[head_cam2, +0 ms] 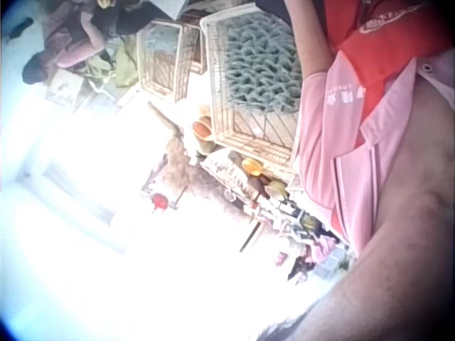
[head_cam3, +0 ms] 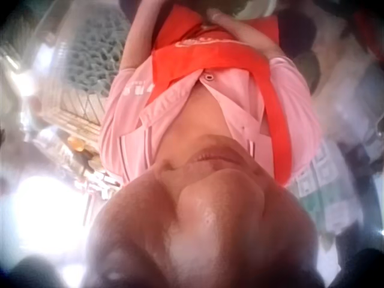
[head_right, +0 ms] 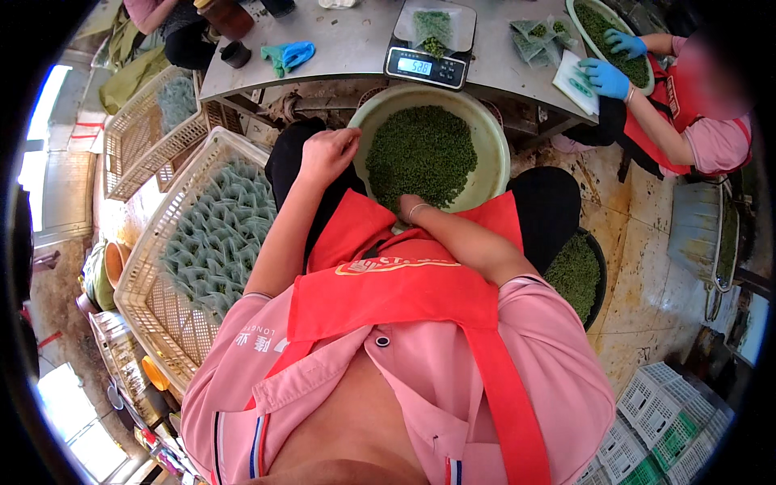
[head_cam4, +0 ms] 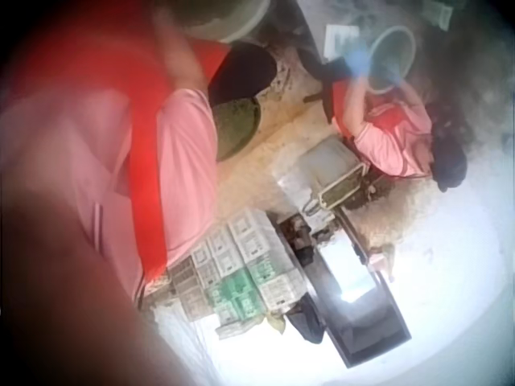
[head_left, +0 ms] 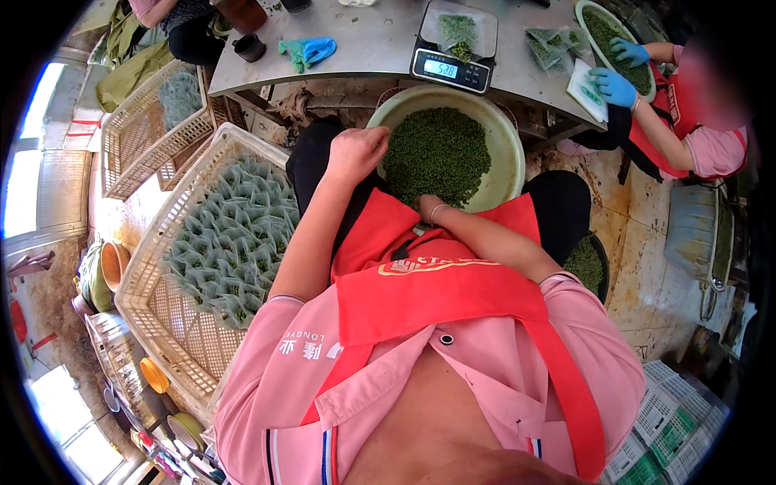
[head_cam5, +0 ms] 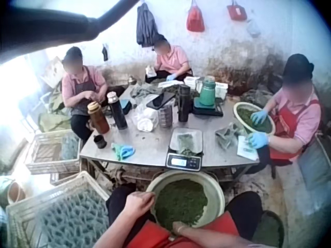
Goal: The person scoops green tea leaves from a bowl into small plastic bags, weighs each bag on a digital scale, and places the filled bags into a plastic crate. The process is repeated continuously.
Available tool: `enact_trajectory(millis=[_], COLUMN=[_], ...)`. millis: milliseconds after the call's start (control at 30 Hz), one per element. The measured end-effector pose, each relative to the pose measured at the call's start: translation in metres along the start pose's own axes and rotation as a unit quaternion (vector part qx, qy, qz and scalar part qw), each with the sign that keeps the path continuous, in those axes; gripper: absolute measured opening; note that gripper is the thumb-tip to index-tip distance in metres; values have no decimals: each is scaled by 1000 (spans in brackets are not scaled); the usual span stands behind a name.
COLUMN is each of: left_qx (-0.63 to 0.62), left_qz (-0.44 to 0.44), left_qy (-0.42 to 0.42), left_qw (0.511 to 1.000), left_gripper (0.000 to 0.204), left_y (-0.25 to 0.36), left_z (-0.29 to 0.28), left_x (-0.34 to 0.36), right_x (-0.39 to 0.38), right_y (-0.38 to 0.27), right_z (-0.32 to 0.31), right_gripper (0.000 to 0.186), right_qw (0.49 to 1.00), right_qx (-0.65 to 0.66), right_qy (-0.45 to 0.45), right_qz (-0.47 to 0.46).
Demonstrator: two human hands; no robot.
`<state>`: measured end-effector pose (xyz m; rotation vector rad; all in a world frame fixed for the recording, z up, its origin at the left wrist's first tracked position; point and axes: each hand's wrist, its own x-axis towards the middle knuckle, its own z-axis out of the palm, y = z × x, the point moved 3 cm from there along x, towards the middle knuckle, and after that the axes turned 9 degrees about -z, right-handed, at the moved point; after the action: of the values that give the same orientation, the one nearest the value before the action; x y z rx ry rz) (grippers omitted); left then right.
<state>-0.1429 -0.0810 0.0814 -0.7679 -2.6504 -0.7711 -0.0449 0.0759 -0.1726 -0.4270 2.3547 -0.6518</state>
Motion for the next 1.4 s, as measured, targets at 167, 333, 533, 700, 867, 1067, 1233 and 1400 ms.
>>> enact_trajectory(millis=[167, 333, 533, 700, 867, 1067, 1233, 1400], left_qx=[6, 10, -12, -24, -29, -48, -3, 89], left_qz=[-6, -19, -26, -16, -18, -15, -46, -289], left_qy=[2, -19, -22, -20, -15, 9, 205, 30], left_qw=[1000, 1000, 999, 999, 999, 999, 978, 953], left_gripper=[9, 10, 11, 11, 11, 13, 38, 42], left_y=[-4, -2, -2, -3, -1, -3, -19, -46], left_z=[1, 3, 1, 1, -2, -3, 6, 22], left_x=[-6, -1, -1, 0, 4, 8, 52, 76], right_x=[-22, -67, -94, -97, -60, -28, -33, -30], right_y=[0, -8, -24, -49, -55, -59, -119, -188], right_z=[-49, -115, -154, -239, -296, -355, -368, -318], right_gripper=[9, 7, 25, 30, 30, 29, 17, 12], right_qw=[932, 869, 959, 813, 792, 862, 870, 907], right_qx=[350, 480, 147, 188, -82, -192, -287, -240], right_qy=[32, 119, 227, 540, 600, 464, 399, 317], right_qz=[90, 18, -81, -109, -77, 69, -40, -136])
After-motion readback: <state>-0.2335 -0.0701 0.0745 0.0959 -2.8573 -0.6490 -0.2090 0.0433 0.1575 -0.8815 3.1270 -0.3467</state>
